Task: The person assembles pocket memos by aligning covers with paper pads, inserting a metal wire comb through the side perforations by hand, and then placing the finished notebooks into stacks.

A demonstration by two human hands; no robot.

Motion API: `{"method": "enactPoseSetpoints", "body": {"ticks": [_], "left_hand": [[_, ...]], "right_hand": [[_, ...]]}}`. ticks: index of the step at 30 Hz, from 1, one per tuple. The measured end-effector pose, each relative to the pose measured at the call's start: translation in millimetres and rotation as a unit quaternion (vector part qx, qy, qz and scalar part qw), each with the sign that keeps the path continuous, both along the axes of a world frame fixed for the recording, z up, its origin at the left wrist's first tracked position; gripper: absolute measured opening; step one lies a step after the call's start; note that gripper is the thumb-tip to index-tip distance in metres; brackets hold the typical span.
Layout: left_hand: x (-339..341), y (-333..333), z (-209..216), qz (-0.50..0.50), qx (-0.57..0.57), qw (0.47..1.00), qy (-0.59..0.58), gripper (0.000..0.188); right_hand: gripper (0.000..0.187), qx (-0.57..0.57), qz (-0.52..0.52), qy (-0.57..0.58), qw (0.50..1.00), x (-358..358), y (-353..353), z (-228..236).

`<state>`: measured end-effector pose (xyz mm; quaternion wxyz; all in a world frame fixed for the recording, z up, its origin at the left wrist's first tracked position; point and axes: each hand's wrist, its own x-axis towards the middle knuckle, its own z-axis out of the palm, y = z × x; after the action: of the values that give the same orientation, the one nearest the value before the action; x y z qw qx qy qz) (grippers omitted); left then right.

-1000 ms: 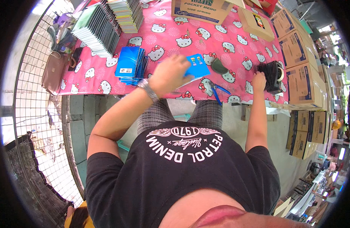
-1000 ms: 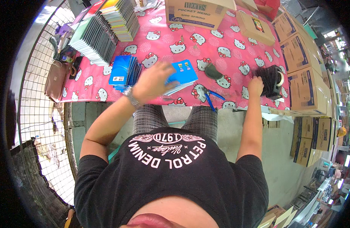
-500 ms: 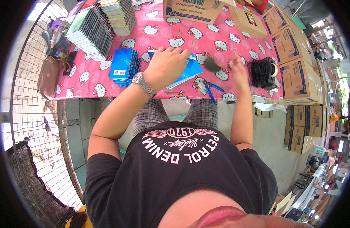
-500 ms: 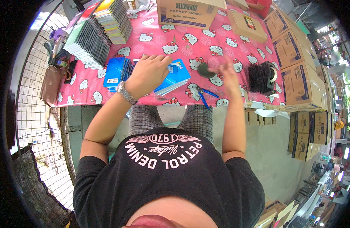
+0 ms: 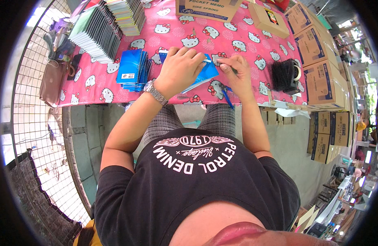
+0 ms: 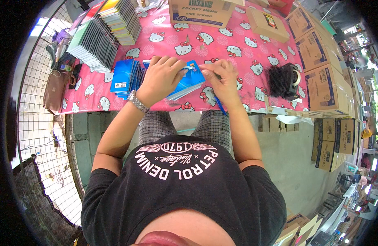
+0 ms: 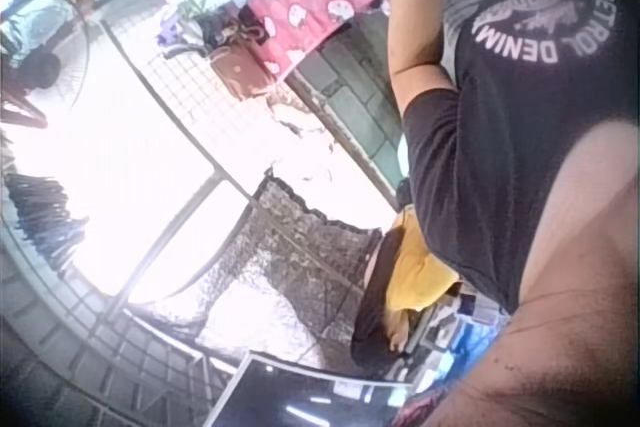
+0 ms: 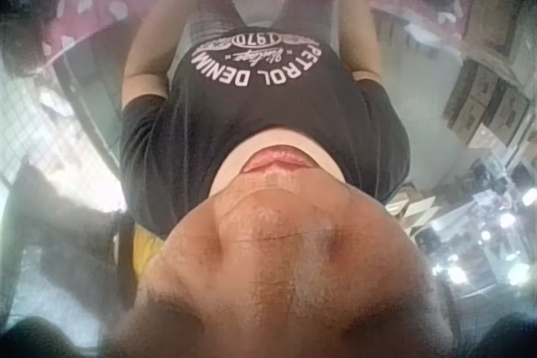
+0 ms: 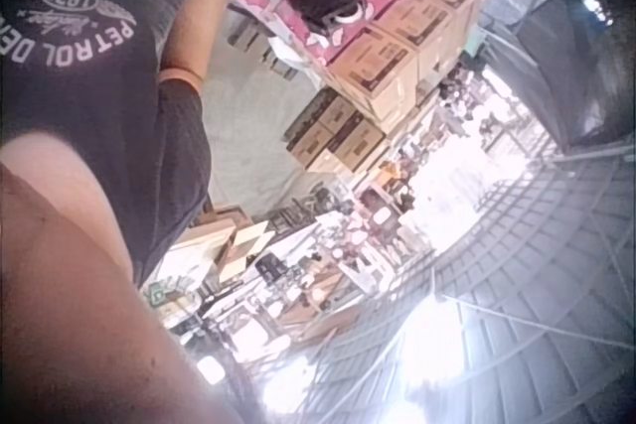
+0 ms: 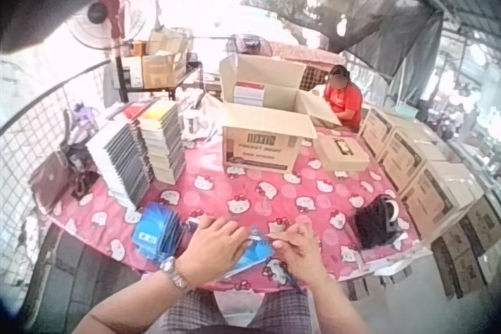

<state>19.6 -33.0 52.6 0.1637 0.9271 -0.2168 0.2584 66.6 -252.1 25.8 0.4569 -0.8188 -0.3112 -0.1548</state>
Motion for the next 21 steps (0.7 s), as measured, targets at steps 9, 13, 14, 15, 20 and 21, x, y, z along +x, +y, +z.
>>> {"method": "enactPoseSetpoints", "body": {"ticks": [9, 13, 14, 15, 20, 21], "left_hand": [[0, 1, -1, -0.002, 0.0, 1.0, 0.002, 0.014], [1, -1, -1, -0.005, 0.002, 1.0, 0.001, 0.014], [1, -2, -1, -0.005, 0.001, 1.0, 0.0, 0.014], [1, -2, -1, -0.005, 0.0, 1.0, 0.0, 0.014], [0, -7, 0, -0.01, 0.001, 1.0, 0.022, 0.015], [2, -7, -1, -0.007, 0.0, 1.0, 0.022, 0.015]], "right_hand": [[0.015, 0.03, 0.05, 0.024, 0.998, -3, 13, 14], [0.017, 0.04, 0.077, 0.124, 0.988, 0, 9, 17], [0.017, 0.044, 0.082, 0.156, 0.983, 0, 8, 17], [0.018, 0.048, 0.087, 0.187, 0.977, 0, 7, 18], [0.017, -0.009, 0.113, 0.065, 0.991, -3, 5, 34], [0.018, 0.003, 0.12, 0.094, 0.988, -3, 7, 35]]}}
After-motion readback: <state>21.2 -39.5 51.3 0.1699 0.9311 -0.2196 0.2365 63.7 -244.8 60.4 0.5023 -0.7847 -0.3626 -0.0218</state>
